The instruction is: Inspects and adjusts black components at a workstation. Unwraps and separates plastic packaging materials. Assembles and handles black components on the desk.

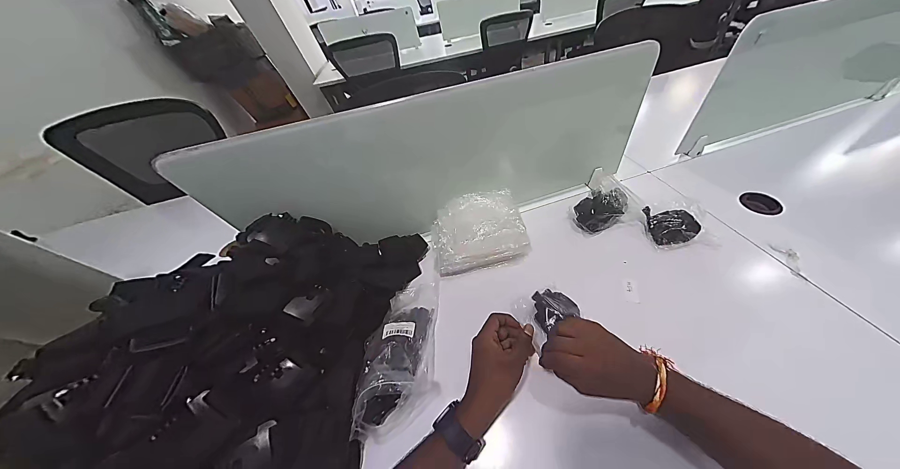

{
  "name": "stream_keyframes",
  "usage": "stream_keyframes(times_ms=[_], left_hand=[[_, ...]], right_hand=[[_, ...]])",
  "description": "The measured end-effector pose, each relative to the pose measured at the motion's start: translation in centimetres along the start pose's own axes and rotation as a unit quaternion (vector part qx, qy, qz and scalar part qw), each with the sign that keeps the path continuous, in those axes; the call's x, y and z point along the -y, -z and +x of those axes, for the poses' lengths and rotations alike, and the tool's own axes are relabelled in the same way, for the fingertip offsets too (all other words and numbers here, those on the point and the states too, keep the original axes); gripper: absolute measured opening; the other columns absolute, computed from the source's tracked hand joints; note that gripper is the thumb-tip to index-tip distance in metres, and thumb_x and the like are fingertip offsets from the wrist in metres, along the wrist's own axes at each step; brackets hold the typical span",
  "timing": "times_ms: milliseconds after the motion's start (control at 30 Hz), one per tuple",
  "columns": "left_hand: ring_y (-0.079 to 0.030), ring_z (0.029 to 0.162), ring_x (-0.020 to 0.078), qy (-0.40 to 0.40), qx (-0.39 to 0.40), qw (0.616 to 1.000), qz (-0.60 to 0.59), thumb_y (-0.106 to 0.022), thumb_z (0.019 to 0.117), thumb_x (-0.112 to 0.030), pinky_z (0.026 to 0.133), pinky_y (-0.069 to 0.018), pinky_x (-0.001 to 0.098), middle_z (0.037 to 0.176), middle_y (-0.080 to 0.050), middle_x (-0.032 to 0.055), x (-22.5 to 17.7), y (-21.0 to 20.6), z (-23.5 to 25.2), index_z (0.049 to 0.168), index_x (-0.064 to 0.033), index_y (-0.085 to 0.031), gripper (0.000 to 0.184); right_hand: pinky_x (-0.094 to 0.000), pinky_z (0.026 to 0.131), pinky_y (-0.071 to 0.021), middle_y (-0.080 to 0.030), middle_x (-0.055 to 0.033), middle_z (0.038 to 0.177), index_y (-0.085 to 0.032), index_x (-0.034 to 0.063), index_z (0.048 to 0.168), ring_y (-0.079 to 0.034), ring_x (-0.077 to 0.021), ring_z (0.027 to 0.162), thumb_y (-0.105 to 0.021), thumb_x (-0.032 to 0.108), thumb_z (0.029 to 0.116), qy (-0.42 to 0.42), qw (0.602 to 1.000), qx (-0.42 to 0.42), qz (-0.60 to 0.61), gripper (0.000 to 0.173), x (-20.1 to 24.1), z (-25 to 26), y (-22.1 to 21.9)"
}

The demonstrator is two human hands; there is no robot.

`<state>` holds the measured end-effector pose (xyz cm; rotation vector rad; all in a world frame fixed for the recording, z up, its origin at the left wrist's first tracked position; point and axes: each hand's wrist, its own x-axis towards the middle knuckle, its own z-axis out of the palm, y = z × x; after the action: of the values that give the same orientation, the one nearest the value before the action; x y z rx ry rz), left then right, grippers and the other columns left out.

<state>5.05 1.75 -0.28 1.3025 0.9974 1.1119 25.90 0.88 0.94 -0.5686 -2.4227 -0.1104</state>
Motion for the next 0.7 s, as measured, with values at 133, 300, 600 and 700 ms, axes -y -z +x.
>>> stream_keyframes(times_ms=[133, 300, 600, 700], left_hand=[[-0.071, 0.067, 0.0165, 0.007, -0.026, 0.999, -0.026, -0.066, 0.0929, 0.003, 0.061, -0.0604, 0.0304, 0.080, -0.072, 0.0101, -0.3, 0.2, 0.3, 0.111, 0.0032, -0.051, 0.024], [-0.073, 0.069, 0.0180, 0.019, -0.020, 0.998, -0.057, -0.065, 0.0915, 0.008, 0.062, -0.0600, 0.0299, 0.088, -0.075, 0.0133, -0.6, 0.6, 0.4, 0.126, 0.0043, -0.044, 0.040], [-0.072, 0.066, 0.0158, -0.002, 0.002, 0.999, -0.052, -0.078, 0.0825, 0.007, 0.064, -0.0605, 0.0298, 0.077, -0.073, 0.0088, -0.6, 0.4, 0.0, 0.113, 0.0010, -0.050, 0.042], [-0.070, 0.063, 0.0135, -0.022, 0.004, 0.998, -0.055, -0.081, 0.0781, 0.008, 0.061, -0.0590, 0.0285, 0.073, -0.071, 0.0054, -0.5, 0.3, 0.0, 0.106, -0.0030, -0.046, 0.046]], right_hand=[[-0.0362, 0.081, -0.0548, -0.071, -0.0036, 0.095, -0.068, 0.0130, 0.103, -0.067, -0.0215, 0.094, -0.054, 0.012, 0.1014, 0.027, 0.998, 0.044, 0.039, 0.014, 0.8, 0.3, -0.1], [-0.0372, 0.078, -0.0570, -0.071, -0.0053, 0.091, -0.069, 0.0117, 0.108, -0.069, -0.0209, 0.087, -0.054, 0.043, 0.1013, -0.078, 0.997, 0.028, 0.002, 0.035, 1.4, 0.2, -0.4], [-0.0371, 0.085, -0.0574, -0.071, -0.0067, 0.094, -0.070, 0.0099, 0.105, -0.069, -0.0217, 0.092, -0.063, 0.036, 0.0985, -0.210, 0.977, 0.009, -0.031, 0.028, 1.6, 0.4, -0.8], [-0.0352, 0.085, -0.0586, -0.073, -0.0064, 0.096, -0.071, 0.0093, 0.104, -0.070, -0.0199, 0.093, -0.064, 0.025, 0.0967, -0.242, 0.970, -0.010, 0.000, 0.019, 1.8, 0.3, -0.9]])
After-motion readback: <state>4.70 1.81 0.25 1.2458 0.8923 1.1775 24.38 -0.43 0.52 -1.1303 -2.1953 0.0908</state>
